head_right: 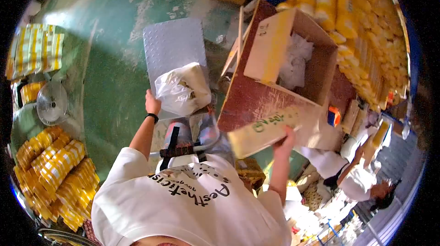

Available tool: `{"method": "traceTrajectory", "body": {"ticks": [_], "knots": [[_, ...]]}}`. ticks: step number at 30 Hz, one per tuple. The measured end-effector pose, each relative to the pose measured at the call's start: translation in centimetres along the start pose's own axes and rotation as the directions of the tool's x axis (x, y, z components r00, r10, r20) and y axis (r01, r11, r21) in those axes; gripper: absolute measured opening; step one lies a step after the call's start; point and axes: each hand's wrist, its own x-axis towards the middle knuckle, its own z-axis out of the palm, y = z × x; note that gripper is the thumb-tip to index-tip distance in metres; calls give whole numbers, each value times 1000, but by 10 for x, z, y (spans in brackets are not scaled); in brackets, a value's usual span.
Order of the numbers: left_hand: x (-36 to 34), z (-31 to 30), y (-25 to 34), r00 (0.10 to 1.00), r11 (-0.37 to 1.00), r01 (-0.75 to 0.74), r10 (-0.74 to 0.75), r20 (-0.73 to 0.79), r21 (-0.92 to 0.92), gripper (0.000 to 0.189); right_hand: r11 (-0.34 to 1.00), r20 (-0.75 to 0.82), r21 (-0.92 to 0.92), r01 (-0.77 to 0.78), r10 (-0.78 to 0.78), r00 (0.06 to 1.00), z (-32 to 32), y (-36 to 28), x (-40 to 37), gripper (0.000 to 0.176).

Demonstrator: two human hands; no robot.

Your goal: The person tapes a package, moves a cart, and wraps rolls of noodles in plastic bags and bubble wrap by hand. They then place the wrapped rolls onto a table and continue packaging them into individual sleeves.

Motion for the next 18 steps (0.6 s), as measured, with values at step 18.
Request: {"method": "traceTrajectory", "body": {"ticks": [18], "knots": [[-58,78,-16,693,324,635,-640,331,-702,24,454,439,-859,235,419,795,78,102,44,16]]}}
